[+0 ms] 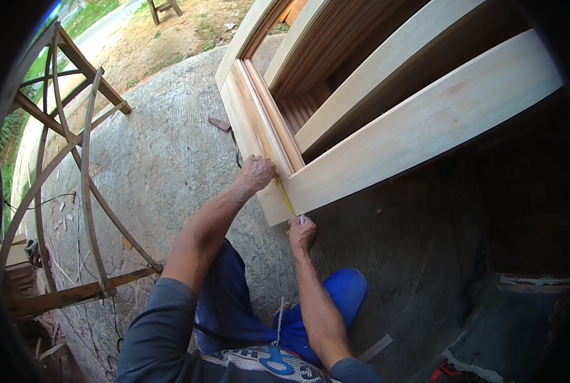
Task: The person measures wooden planks with a tape measure, marks them with a pencil and a wooden triangle, and cuts them with a circular saw. They then check the alignment of the cut pieces against a larger wooden frame.
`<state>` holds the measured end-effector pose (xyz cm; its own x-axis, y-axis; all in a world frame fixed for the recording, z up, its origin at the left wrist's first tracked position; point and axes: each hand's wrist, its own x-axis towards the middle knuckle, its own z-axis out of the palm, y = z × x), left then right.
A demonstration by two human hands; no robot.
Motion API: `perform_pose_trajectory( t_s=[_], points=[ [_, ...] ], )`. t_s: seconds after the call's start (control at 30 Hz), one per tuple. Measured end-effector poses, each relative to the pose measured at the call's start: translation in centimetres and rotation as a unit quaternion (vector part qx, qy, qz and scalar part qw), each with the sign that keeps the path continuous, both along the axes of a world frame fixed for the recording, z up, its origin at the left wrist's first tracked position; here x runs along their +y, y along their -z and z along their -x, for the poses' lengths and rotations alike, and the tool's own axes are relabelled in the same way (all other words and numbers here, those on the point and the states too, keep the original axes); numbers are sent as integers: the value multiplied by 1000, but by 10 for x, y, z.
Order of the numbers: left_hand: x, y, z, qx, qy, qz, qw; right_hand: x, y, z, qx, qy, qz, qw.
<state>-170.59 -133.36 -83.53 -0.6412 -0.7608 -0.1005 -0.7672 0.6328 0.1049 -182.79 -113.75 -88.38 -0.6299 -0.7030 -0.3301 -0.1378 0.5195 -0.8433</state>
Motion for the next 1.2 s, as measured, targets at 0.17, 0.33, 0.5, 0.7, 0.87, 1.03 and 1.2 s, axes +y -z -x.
perform_pose_trajectory(
  t_s=[0.17, 0.33, 0.5, 0.7, 0.87, 1.03, 1.2],
  points=[
    [31, -45, -16, 17, -42, -118, 992, 35, 14, -5, 37, 34, 26, 998],
    [118, -130, -59, 61, -156, -275, 947, 94, -117, -16, -149, 9, -16, 989],
    [249, -261, -102, 206, -292, -352, 865, 118, -315, -32, -105, -189, -54, 975],
    [402, -384, -184, 212, -380, -228, 871, 175, -487, -63, -33, -461, -214, 860],
    [543, -480, -279, 255, -541, -385, 703, 223, -543, -99, 101, -719, -177, 665],
    [696, -514, -347, 302, -746, -286, 520, 241, -577, -197, 71, -812, -169, 554],
    [838, -451, -374, 356, -829, -220, 371, 290, -658, -398, -160, -812, -229, 512]
  ],
)
